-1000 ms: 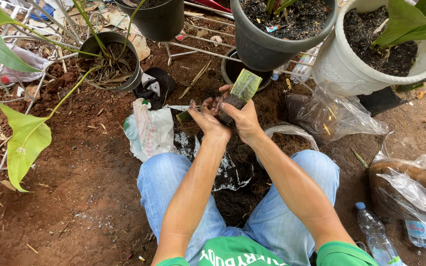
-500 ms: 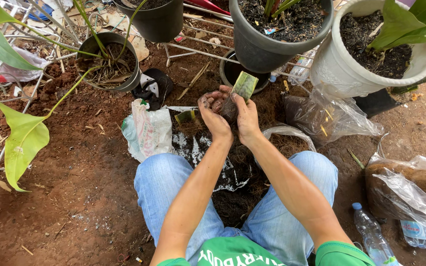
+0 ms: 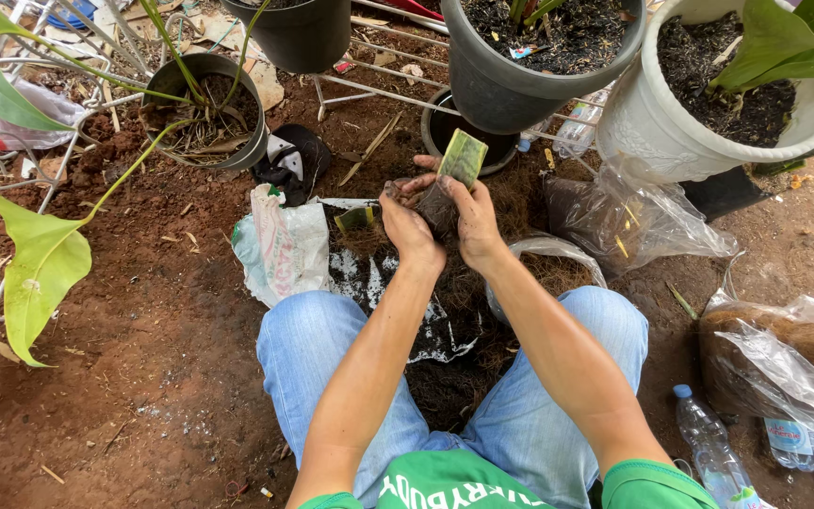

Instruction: The person sits on the ground and packs soil around the base of a plant cutting, pressing and shaping the soil into a root ball with both hands. They repeatedly squeeze and turn the soil mass around the cutting to compact it.

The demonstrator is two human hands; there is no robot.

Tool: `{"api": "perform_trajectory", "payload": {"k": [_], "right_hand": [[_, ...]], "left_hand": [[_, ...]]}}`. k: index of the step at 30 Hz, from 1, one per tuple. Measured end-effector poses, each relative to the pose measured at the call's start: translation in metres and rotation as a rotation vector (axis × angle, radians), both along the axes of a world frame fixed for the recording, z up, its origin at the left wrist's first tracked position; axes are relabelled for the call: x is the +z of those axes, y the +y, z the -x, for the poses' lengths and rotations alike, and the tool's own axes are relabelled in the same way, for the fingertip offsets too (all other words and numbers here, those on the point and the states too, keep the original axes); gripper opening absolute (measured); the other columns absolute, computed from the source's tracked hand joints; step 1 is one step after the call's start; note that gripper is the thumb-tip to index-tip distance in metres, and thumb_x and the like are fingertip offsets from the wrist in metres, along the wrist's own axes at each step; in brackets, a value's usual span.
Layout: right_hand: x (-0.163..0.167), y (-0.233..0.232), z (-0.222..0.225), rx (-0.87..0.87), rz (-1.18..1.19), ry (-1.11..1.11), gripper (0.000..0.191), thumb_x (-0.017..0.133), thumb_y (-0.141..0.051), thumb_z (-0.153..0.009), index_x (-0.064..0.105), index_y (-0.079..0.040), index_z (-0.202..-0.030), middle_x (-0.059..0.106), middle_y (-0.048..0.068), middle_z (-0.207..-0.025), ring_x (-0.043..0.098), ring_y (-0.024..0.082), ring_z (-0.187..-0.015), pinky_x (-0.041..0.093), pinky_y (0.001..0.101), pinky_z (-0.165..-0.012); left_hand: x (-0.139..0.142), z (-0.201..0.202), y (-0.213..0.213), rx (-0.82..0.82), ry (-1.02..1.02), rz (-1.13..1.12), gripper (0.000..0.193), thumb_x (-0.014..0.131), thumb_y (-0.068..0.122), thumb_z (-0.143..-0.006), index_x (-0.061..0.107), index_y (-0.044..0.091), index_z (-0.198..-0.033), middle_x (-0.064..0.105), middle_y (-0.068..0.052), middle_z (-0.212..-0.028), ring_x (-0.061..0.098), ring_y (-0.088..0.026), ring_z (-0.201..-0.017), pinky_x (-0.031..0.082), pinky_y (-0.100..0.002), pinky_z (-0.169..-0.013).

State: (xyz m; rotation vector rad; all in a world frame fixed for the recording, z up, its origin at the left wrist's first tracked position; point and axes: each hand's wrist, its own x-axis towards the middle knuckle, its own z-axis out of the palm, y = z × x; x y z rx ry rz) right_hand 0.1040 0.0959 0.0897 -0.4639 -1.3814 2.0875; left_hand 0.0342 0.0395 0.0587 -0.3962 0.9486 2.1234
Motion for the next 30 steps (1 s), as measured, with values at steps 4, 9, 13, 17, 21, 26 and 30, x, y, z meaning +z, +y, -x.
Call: {"api": "perform_trajectory", "payload": {"k": [4, 9, 13, 17, 21, 26, 30], "right_hand": [[0.001, 0.011, -0.001, 0.093, -0.086, 0.067, 0.042, 0.063, -0.013, -0.101, 0.058, 0.011, -0.134, 0.075, 0.013, -0.102, 0.073, 0.024, -0.102, 0.057, 0.0415, -0.103], [0.002, -0.003, 0.007, 0.122, 0.067, 0.108, 0.054, 0.062, -0.015, -0.103, 0.049, 0.009, -0.150, 0.072, 0.014, -0.103, 0.070, 0.023, -0.101, 0.054, 0.0384, -0.103], [0.013, -0.008, 0.008, 0.193, 0.069, 0.024, 0.059, 0.061, -0.018, -0.098, 0.043, 0.005, -0.151, 0.075, 0.012, -0.108, 0.070, 0.019, -0.107, 0.051, 0.0379, -0.107], [0.017, -0.009, 0.009, 0.216, -0.019, -0.017, 0.056, 0.062, -0.013, -0.100, 0.047, 0.004, -0.151, 0.074, 0.013, -0.103, 0.070, 0.019, -0.106, 0.047, 0.0398, -0.114], [0.008, -0.009, 0.014, 0.120, -0.113, -0.099, 0.042, 0.060, -0.006, -0.100, 0.058, 0.004, -0.141, 0.073, 0.008, -0.114, 0.067, 0.016, -0.102, 0.045, 0.0381, -0.117], [0.004, -0.007, 0.018, -0.078, 0.008, -0.114, 0.028, 0.061, -0.008, -0.104, 0.063, 0.004, -0.128, 0.071, 0.010, -0.103, 0.068, 0.020, -0.099, 0.053, 0.0431, -0.101], [0.016, -0.001, 0.012, 0.010, 0.058, -0.153, 0.038, 0.061, -0.012, -0.098, 0.059, -0.005, -0.135, 0.073, 0.009, -0.109, 0.069, 0.017, -0.107, 0.052, 0.0363, -0.105]], "left_hand": [[-0.002, -0.005, 0.000, -0.102, -0.111, 0.086, 0.049, 0.021, 0.056, -0.104, 0.052, 0.018, -0.096, 0.062, 0.001, -0.116, 0.054, -0.015, -0.117, 0.019, -0.067, -0.114], [-0.029, 0.005, 0.008, 0.082, -0.062, -0.392, 0.050, 0.028, 0.056, -0.117, 0.055, 0.019, -0.097, 0.061, -0.007, -0.107, 0.058, -0.030, -0.109, 0.027, -0.071, -0.121], [-0.029, 0.011, 0.003, 0.016, -0.269, -0.085, 0.061, 0.013, 0.064, -0.104, 0.053, 0.020, -0.092, 0.064, -0.002, -0.111, 0.058, -0.022, -0.118, 0.022, -0.068, -0.117], [-0.017, 0.011, -0.003, 0.037, -0.261, -0.014, 0.057, 0.015, 0.062, -0.106, 0.052, 0.020, -0.093, 0.064, -0.002, -0.111, 0.055, -0.020, -0.121, 0.022, -0.063, -0.119], [-0.021, 0.012, -0.003, -0.004, -0.273, -0.069, 0.067, 0.011, 0.064, -0.102, 0.055, 0.015, -0.090, 0.066, -0.007, -0.104, 0.059, -0.024, -0.110, 0.034, -0.056, -0.114], [-0.032, 0.013, 0.009, 0.130, -0.044, -0.156, 0.057, 0.020, 0.056, -0.107, 0.055, 0.014, -0.093, 0.062, -0.006, -0.097, 0.060, -0.022, -0.096, 0.045, -0.049, -0.102], [-0.023, 0.010, 0.009, 0.170, 0.140, -0.073, 0.048, 0.027, 0.055, -0.107, 0.055, 0.017, -0.102, 0.061, -0.002, -0.099, 0.061, -0.020, -0.101, 0.046, -0.050, -0.105]]}}
